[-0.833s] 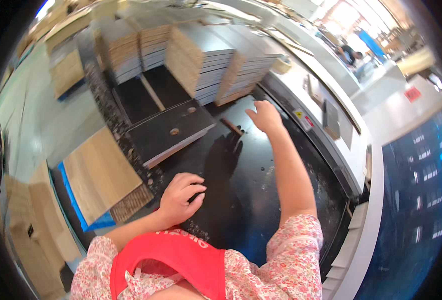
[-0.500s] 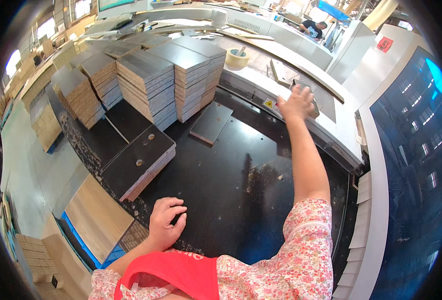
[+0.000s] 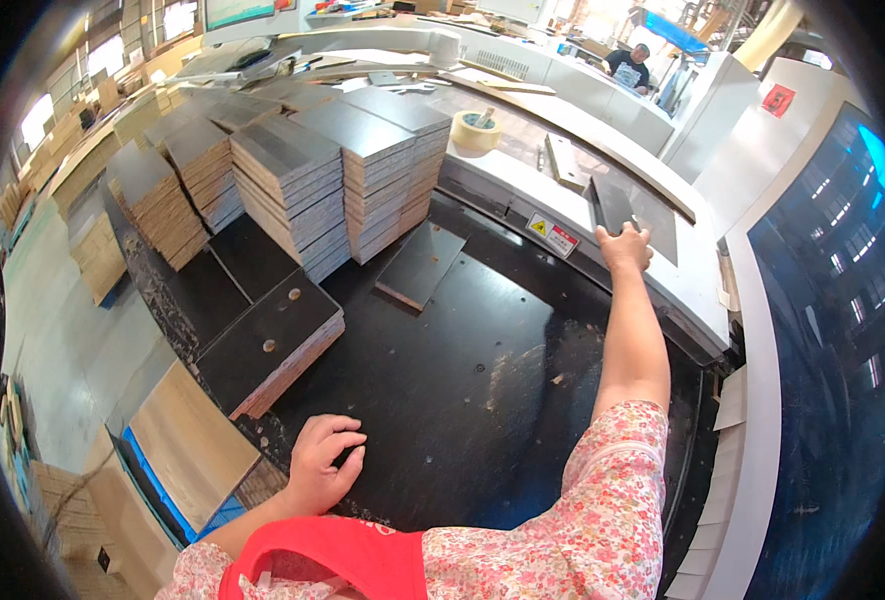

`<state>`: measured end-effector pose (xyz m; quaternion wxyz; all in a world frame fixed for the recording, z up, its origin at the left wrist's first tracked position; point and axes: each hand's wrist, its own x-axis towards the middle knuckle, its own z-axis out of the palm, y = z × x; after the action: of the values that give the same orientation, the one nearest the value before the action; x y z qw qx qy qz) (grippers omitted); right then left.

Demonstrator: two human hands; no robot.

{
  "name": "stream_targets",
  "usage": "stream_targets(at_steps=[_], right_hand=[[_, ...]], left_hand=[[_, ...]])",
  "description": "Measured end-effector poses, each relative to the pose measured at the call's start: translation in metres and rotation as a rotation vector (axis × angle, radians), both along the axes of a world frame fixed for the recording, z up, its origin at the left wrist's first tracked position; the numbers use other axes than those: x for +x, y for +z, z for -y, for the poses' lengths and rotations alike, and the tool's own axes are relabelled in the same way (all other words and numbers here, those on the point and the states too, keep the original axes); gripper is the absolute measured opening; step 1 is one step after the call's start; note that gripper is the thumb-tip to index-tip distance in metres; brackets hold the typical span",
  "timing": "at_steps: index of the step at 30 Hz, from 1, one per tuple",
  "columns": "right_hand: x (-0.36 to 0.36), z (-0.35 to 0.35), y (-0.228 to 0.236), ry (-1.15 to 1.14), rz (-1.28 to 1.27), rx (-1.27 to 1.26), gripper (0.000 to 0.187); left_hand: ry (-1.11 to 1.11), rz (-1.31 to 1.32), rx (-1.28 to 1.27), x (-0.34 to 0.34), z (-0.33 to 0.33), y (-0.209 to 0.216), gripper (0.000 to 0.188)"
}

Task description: The person takes wood panels from a stack, places them on a surface, and organizes them into groups. The person also sorts through small items in a box and bags them.

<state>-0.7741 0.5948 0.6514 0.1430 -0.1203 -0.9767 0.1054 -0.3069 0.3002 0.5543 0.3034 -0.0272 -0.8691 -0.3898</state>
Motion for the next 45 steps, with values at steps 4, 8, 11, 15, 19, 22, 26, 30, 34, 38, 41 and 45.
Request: stream_targets(at_steps=[4, 8, 11, 15, 19, 22, 26, 30, 34, 38, 41, 45], right_hand=[[-0.005, -0.024, -0.009, 0.076, -0.271, -0.262, 0.067], [0.006, -0.046, -0.017, 0.266, -0.325, -0.906, 0.052], [0.066, -0.017, -0.003, 0.379, -0.257, -1.148, 0.035], [0.142, 0.021, 0.001, 0.510, -0.128, -1.179, 0.029], [0.163, 0.053, -0.039, 0.528, -0.102, -1.178, 0.066], [0.181, 0.097, -0.050, 0.523, -0.121, -1.202, 0.058], [0.185, 0.130, -0.052, 0.515, -0.078, -1.159, 0.047], [0.152, 0.139, -0.082, 0.500, -0.176, -0.995, 0.055], [0.149, 0.162, -0.094, 0.432, -0.188, -0.620, 0.073], [0.176, 0.192, -0.092, 0.401, -0.178, -0.338, 0.073], [0.184, 0.194, -0.094, 0.412, -0.085, -0.185, 0.077], [0.175, 0.185, -0.094, 0.418, -0.030, -0.139, 0.086]], left_hand=[[-0.085, 0.038, 0.031, -0.017, 0.000, 0.008, 0.019], [-0.091, 0.009, 0.006, -0.065, -0.004, 0.009, 0.025], [-0.024, 0.013, -0.021, -0.114, -0.005, 0.002, 0.036], [0.248, 0.128, -0.136, -0.177, -0.002, -0.009, 0.059], [0.419, 0.427, -0.114, -0.211, -0.005, -0.003, 0.075], [0.412, 0.421, -0.138, -0.215, -0.001, -0.005, 0.080], [0.416, 0.386, -0.219, -0.211, -0.001, -0.009, 0.069], [0.337, 0.279, -0.168, -0.211, -0.005, -0.016, 0.055], [0.291, 0.251, -0.118, -0.215, -0.007, -0.020, 0.049], [0.239, 0.315, -0.009, -0.213, -0.013, -0.011, 0.051], [0.237, 0.346, 0.046, -0.216, -0.014, -0.021, 0.058], [0.175, 0.359, 0.099, -0.219, -0.018, -0.020, 0.062]])
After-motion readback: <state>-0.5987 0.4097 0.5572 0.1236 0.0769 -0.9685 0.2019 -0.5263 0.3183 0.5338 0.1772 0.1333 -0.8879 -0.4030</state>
